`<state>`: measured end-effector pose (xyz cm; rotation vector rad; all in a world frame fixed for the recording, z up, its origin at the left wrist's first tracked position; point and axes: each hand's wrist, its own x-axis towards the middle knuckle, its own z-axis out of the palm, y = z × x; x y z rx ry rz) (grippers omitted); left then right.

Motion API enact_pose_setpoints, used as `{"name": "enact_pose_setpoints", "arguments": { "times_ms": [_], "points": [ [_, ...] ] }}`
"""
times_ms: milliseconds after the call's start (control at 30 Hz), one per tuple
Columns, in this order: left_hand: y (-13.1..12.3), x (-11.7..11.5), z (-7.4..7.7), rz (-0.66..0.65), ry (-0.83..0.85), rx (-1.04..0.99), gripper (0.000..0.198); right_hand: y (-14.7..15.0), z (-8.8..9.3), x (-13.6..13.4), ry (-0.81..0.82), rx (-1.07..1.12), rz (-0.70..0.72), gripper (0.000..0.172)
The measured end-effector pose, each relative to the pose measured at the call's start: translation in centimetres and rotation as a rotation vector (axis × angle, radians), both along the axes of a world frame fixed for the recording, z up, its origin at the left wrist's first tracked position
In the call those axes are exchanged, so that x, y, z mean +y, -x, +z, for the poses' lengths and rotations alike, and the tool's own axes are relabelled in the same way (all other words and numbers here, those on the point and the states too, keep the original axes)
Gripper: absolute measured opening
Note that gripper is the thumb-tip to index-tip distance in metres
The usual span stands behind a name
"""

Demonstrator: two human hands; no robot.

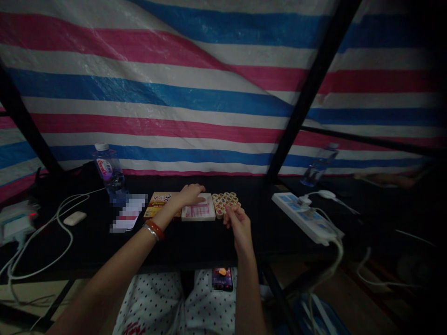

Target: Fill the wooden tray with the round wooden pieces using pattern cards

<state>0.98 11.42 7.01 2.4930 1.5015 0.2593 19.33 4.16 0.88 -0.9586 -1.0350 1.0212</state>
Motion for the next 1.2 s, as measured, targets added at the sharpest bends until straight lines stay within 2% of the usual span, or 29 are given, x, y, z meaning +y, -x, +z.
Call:
{"name": "enact_pose_setpoints", "arguments": {
  "times_ms": [200, 333, 700, 1200],
  "points": [
    [0.4, -4.3, -0.9, -0.106, 0.005, 0.02, 0.039, 0.1, 0.1, 0.0, 0.01, 0.007, 0.008, 0.038],
    [0.6, -5.9, -1.3, -0.148, -0.024, 0.043, 0.043, 0.2, 0.1, 0.0, 0.001, -0.005, 0.002, 0.041],
    [0.9, -5.1, -3.2, -0.033, -0.093, 0.123, 0.055, 0.2, 0.2, -0.1, 0.008, -0.011, -0.014, 0.039],
    [0.7, -5.2, -3.5, -0.039, -0.089, 0.128, 0.064, 0.1, 0.0, 0.0, -0.008, -0.026, 0.0, 0.039]
  ]
}}
